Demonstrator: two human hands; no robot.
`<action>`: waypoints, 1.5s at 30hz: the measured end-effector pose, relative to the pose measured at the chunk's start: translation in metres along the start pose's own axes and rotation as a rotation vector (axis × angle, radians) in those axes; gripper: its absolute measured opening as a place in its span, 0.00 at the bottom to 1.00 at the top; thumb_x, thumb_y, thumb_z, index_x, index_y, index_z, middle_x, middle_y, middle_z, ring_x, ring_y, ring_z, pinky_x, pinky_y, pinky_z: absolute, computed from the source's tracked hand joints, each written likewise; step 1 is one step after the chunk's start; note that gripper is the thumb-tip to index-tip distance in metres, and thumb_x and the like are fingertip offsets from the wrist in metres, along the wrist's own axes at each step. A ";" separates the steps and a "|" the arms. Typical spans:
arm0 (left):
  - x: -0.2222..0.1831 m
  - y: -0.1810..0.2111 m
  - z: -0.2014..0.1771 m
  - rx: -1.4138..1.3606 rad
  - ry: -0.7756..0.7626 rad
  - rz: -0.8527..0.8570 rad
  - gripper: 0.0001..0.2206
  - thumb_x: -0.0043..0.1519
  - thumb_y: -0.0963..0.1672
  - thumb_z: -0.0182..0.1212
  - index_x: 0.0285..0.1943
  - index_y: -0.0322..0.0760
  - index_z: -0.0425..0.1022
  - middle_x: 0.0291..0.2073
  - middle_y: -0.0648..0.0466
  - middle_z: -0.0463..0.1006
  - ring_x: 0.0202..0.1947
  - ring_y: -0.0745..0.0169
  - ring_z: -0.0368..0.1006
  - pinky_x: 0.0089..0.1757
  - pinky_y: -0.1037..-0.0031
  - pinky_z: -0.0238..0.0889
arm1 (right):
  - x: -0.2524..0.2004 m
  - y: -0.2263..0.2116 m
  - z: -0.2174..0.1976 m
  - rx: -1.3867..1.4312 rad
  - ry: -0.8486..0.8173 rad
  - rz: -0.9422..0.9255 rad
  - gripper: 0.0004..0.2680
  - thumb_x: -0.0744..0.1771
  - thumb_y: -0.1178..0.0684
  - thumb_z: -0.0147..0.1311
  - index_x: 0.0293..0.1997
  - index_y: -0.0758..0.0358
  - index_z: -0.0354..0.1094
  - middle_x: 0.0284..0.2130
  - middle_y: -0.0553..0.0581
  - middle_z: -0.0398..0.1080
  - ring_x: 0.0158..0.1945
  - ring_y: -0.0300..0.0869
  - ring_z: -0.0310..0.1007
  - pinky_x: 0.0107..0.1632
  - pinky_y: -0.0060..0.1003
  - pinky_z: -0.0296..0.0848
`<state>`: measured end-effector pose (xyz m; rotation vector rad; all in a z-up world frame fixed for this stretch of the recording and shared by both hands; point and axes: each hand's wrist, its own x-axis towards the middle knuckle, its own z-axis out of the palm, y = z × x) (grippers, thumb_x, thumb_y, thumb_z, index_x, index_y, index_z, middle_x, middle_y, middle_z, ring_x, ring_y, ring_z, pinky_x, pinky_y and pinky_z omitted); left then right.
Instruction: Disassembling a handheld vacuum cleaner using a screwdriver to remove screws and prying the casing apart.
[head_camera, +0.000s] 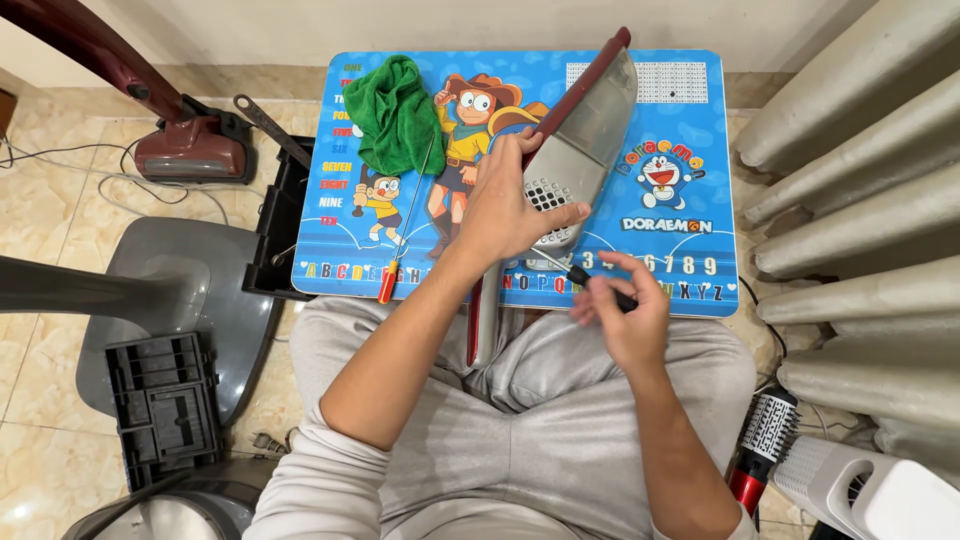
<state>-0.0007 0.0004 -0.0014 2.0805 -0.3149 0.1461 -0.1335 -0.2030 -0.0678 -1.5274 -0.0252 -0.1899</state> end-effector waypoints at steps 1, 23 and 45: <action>0.000 0.000 0.000 0.000 -0.001 -0.001 0.44 0.50 0.53 0.90 0.72 0.36 0.67 0.75 0.37 0.70 0.68 0.26 0.72 0.64 0.44 0.67 | 0.001 0.003 0.000 0.000 0.000 0.001 0.12 0.75 0.57 0.58 0.67 0.72 0.68 0.30 0.69 0.81 0.29 0.48 0.84 0.30 0.37 0.87; 0.001 0.003 -0.001 0.011 0.002 -0.014 0.44 0.49 0.55 0.90 0.69 0.36 0.68 0.75 0.37 0.71 0.70 0.23 0.71 0.65 0.42 0.66 | 0.008 0.019 -0.009 -0.057 0.091 -0.050 0.20 0.63 0.63 0.79 0.59 0.71 0.74 0.42 0.68 0.82 0.40 0.44 0.85 0.44 0.37 0.86; 0.003 0.003 0.000 0.014 -0.018 -0.030 0.47 0.49 0.55 0.92 0.72 0.37 0.67 0.77 0.38 0.69 0.73 0.22 0.69 0.68 0.40 0.63 | -0.002 0.012 -0.016 -0.023 0.104 -0.042 0.13 0.65 0.66 0.74 0.53 0.72 0.77 0.44 0.66 0.81 0.47 0.46 0.87 0.48 0.38 0.89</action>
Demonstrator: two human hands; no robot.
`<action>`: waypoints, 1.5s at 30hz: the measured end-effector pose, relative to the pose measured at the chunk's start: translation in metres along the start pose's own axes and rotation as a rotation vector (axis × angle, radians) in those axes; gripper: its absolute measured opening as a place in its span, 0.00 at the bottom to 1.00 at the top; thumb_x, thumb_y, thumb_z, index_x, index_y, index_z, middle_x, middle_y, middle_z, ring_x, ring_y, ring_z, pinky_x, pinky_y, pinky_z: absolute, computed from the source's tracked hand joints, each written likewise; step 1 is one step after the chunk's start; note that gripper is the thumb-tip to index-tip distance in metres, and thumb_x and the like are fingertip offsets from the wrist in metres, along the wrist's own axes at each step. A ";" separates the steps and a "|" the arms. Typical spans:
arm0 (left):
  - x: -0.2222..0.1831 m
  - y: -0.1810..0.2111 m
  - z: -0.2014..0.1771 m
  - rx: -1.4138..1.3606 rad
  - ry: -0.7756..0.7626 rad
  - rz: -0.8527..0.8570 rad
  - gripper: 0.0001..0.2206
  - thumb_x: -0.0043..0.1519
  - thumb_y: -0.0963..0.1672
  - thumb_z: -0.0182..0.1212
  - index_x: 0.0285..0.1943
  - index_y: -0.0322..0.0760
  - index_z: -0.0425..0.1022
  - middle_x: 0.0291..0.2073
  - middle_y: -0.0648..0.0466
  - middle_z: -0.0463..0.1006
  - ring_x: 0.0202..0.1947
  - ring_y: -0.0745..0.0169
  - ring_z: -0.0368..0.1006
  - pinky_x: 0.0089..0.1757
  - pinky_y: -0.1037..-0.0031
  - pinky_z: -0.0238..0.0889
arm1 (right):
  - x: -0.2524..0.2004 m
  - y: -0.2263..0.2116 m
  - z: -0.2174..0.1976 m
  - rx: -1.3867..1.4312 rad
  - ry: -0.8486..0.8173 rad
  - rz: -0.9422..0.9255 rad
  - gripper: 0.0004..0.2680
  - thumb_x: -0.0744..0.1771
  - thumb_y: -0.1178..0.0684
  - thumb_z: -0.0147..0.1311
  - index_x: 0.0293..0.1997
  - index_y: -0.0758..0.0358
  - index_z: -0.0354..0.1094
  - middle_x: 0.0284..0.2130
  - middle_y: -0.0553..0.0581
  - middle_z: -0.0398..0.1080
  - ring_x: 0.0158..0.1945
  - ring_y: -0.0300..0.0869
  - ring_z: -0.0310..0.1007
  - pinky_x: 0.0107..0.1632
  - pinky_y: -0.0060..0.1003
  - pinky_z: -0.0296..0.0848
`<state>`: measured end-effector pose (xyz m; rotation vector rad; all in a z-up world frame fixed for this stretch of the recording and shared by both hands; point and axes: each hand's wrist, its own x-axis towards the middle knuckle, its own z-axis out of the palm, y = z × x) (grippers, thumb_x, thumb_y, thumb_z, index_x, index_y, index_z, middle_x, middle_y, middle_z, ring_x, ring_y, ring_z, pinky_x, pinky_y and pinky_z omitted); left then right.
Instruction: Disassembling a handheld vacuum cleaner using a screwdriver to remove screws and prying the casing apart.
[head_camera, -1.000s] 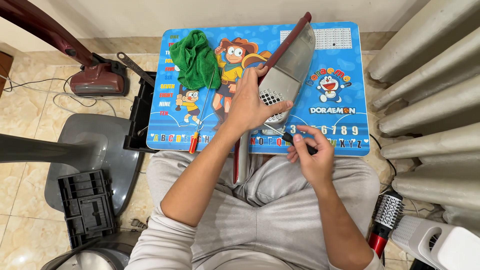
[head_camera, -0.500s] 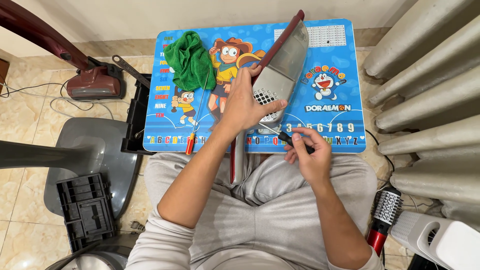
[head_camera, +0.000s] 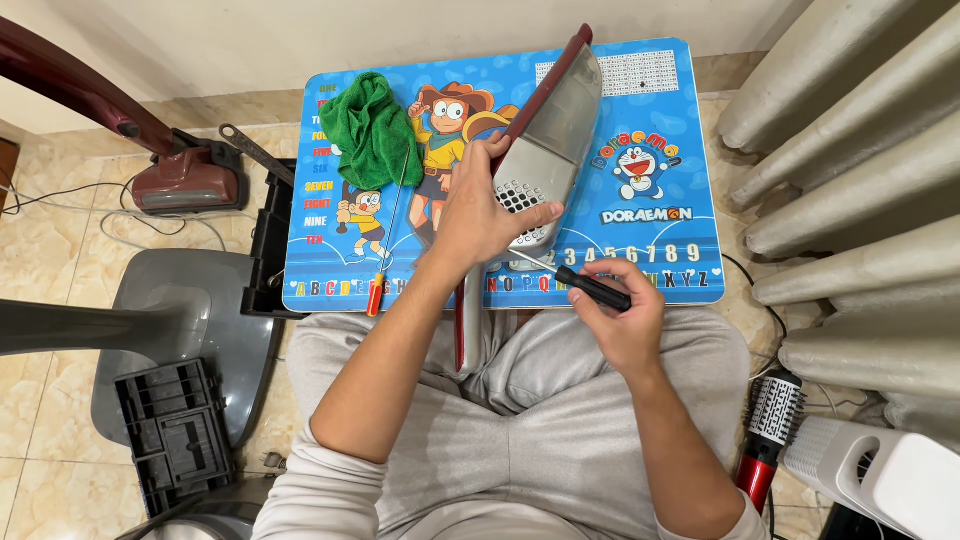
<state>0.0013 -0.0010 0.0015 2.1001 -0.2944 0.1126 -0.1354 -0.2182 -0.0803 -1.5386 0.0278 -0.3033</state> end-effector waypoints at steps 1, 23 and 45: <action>0.000 0.000 0.000 0.001 0.000 0.000 0.47 0.49 0.55 0.92 0.72 0.37 0.67 0.77 0.38 0.69 0.73 0.22 0.69 0.68 0.40 0.63 | 0.000 0.001 -0.002 0.001 0.000 0.000 0.13 0.65 0.66 0.74 0.53 0.72 0.77 0.44 0.66 0.81 0.47 0.46 0.87 0.48 0.38 0.89; -0.059 0.033 -0.027 0.059 0.088 0.102 0.27 0.77 0.52 0.61 0.80 0.33 0.67 0.76 0.31 0.69 0.76 0.18 0.66 0.71 0.34 0.59 | 0.017 0.021 -0.077 0.138 0.320 0.023 0.09 0.67 0.66 0.68 0.46 0.68 0.70 0.40 0.61 0.75 0.32 0.36 0.72 0.36 0.30 0.75; -0.082 0.030 -0.021 -0.097 0.196 -0.412 0.47 0.63 0.46 0.82 0.91 0.39 0.57 0.71 0.23 0.76 0.62 0.16 0.80 0.56 0.39 0.75 | 0.023 0.031 -0.072 0.217 0.362 -0.030 0.07 0.69 0.69 0.65 0.48 0.69 0.70 0.42 0.65 0.76 0.28 0.37 0.74 0.32 0.30 0.75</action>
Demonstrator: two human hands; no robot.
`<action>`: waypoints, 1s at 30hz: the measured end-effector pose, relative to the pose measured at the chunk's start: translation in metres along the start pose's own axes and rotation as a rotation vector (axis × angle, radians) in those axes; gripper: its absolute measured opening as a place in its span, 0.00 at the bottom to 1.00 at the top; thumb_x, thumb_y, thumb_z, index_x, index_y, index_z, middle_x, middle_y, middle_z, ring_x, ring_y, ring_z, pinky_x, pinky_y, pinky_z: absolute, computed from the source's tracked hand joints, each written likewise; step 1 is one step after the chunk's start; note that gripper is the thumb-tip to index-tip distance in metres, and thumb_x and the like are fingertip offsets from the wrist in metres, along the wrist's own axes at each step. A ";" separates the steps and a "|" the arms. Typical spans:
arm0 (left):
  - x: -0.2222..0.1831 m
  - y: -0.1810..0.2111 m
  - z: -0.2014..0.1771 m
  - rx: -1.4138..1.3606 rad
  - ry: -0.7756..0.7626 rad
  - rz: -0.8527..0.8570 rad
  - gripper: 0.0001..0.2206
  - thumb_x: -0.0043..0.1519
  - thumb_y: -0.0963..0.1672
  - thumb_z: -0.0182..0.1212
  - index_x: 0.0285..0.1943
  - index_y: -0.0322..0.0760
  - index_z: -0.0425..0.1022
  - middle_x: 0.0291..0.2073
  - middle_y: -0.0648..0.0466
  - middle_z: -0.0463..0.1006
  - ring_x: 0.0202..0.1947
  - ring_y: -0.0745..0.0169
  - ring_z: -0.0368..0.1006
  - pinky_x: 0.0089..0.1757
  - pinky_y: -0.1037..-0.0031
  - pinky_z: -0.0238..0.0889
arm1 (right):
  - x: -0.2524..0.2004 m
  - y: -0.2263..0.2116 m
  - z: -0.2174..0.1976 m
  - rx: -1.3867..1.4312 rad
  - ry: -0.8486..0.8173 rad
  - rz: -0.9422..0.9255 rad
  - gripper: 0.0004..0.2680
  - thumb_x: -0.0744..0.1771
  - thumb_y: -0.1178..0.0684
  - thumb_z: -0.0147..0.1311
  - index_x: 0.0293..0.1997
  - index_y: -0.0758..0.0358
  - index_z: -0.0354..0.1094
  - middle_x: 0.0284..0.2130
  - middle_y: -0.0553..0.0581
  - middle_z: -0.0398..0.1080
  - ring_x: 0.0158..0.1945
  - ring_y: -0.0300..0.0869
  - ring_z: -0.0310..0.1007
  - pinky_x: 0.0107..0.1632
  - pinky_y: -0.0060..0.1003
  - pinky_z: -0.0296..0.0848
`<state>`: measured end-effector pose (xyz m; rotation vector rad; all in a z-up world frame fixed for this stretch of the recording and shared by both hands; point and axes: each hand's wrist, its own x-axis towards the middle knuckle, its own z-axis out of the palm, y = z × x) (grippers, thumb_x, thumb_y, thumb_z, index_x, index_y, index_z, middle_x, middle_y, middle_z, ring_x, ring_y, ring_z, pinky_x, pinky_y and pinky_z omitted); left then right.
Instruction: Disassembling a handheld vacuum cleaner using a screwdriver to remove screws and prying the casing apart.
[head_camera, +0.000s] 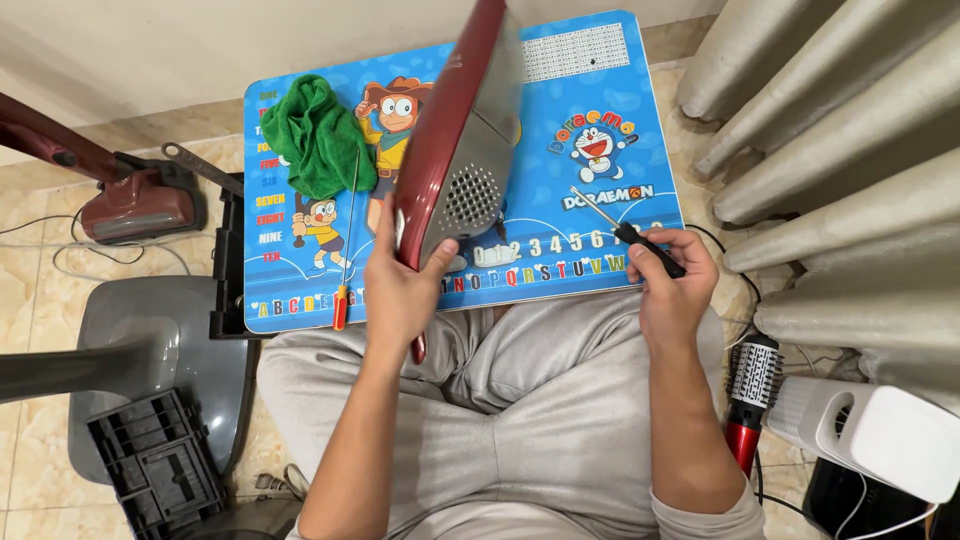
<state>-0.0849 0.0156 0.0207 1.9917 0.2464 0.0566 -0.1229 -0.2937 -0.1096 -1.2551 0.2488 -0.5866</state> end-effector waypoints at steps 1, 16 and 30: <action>-0.002 0.005 -0.002 0.004 0.001 -0.001 0.47 0.63 0.46 0.82 0.91 0.39 0.57 0.71 0.23 0.76 0.62 0.16 0.80 0.56 0.39 0.75 | -0.001 -0.002 0.002 0.003 0.001 0.003 0.07 0.69 0.69 0.65 0.48 0.69 0.70 0.42 0.65 0.76 0.28 0.37 0.74 0.32 0.30 0.75; 0.012 -0.021 -0.013 0.138 0.154 0.093 0.46 0.64 0.45 0.83 0.91 0.44 0.59 0.54 0.22 0.85 0.42 0.21 0.87 0.36 0.45 0.76 | -0.014 -0.009 0.018 -0.345 -0.095 -0.120 0.11 0.76 0.60 0.62 0.66 0.77 0.72 0.49 0.68 0.76 0.38 0.40 0.75 0.43 0.37 0.79; 0.037 -0.090 -0.029 -0.322 -0.020 -0.124 0.39 0.74 0.48 0.71 0.89 0.29 0.53 0.31 0.39 0.82 0.22 0.47 0.84 0.25 0.56 0.85 | -0.025 -0.010 0.021 -0.504 -0.270 -0.157 0.11 0.79 0.53 0.51 0.60 0.71 0.77 0.29 0.59 0.75 0.29 0.36 0.65 0.33 0.34 0.67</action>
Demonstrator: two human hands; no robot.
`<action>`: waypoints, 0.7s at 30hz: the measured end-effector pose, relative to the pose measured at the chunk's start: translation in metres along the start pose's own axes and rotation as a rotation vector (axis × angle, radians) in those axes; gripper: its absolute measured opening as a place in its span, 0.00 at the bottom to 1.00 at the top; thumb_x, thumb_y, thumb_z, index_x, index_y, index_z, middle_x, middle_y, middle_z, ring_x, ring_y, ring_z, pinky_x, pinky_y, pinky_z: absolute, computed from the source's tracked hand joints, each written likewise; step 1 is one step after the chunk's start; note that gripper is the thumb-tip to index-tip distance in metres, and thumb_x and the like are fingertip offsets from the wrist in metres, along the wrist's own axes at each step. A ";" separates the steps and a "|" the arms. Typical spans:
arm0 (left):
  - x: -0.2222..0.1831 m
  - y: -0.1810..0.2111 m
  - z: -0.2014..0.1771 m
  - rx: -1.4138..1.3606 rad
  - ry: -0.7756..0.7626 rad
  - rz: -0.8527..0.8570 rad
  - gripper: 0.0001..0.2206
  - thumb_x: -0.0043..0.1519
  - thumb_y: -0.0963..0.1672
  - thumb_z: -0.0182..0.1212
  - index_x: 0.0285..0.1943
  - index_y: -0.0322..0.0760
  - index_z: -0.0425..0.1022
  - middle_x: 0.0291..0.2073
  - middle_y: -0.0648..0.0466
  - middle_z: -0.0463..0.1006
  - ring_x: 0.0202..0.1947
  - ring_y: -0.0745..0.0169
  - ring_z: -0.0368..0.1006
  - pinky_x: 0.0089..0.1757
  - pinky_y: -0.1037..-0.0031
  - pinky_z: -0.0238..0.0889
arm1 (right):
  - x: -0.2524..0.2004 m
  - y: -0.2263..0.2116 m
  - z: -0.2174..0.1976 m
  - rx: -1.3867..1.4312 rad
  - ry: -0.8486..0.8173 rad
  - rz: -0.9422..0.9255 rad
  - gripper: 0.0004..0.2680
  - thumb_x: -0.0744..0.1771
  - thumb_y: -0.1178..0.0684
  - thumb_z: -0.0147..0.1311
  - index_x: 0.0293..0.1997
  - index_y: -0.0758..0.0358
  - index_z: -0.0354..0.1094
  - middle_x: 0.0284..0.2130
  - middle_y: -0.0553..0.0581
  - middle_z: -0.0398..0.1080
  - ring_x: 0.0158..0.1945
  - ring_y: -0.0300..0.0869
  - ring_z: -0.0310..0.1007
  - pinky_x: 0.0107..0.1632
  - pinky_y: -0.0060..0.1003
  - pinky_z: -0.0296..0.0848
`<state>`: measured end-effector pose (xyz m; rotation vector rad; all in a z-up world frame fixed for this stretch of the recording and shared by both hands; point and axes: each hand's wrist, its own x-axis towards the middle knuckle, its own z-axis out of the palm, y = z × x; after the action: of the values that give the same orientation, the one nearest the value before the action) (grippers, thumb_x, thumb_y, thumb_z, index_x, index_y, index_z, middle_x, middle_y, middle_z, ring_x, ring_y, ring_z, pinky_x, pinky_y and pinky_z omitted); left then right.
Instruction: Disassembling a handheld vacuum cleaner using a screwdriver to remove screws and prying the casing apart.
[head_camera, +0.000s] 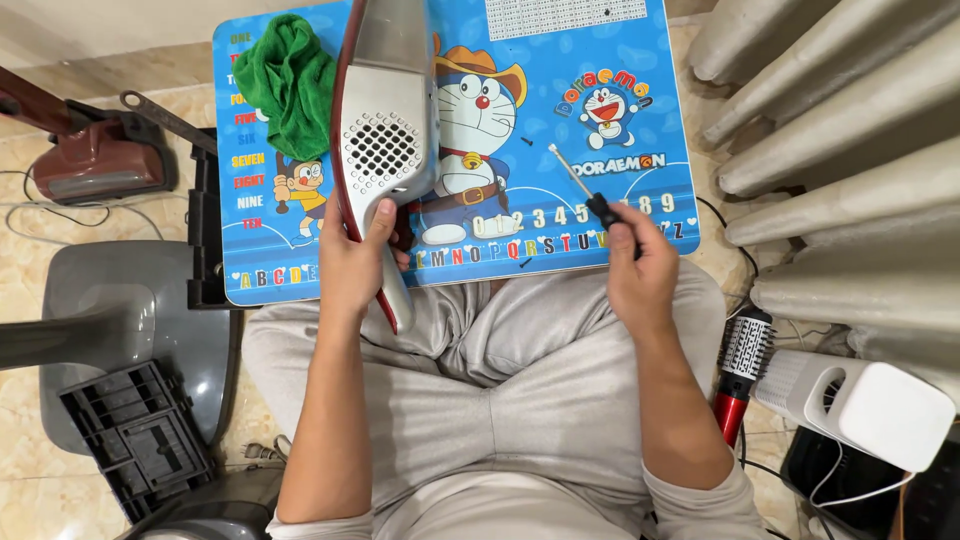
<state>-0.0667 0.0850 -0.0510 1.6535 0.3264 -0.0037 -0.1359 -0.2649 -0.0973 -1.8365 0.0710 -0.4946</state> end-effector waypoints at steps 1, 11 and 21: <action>0.000 0.006 -0.004 -0.002 0.001 -0.001 0.39 0.74 0.48 0.71 0.89 0.29 0.53 0.31 0.39 0.82 0.22 0.47 0.84 0.25 0.56 0.85 | -0.002 0.007 0.004 -0.002 -0.002 0.000 0.11 0.79 0.53 0.51 0.60 0.71 0.77 0.29 0.59 0.75 0.29 0.36 0.65 0.33 0.34 0.67; -0.030 0.035 0.020 0.765 0.299 0.774 0.30 0.69 0.45 0.82 0.76 0.25 0.72 0.58 0.35 0.70 0.60 0.26 0.72 0.60 0.44 0.70 | 0.001 -0.035 0.053 -0.112 -0.292 -0.392 0.17 0.67 0.64 0.71 0.21 0.60 0.63 0.52 0.57 0.83 0.55 0.56 0.82 0.51 0.43 0.75; 0.026 0.046 0.127 1.017 -0.276 0.745 0.14 0.68 0.40 0.74 0.63 0.33 0.85 0.47 0.40 0.85 0.43 0.46 0.89 0.42 0.64 0.84 | 0.008 -0.020 0.065 -0.220 -0.283 -0.406 0.18 0.69 0.63 0.69 0.23 0.59 0.61 0.39 0.54 0.84 0.41 0.51 0.83 0.43 0.40 0.79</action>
<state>-0.0076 -0.0364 -0.0256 2.6518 -0.6279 0.1865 -0.1086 -0.2022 -0.0923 -2.1304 -0.4635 -0.5152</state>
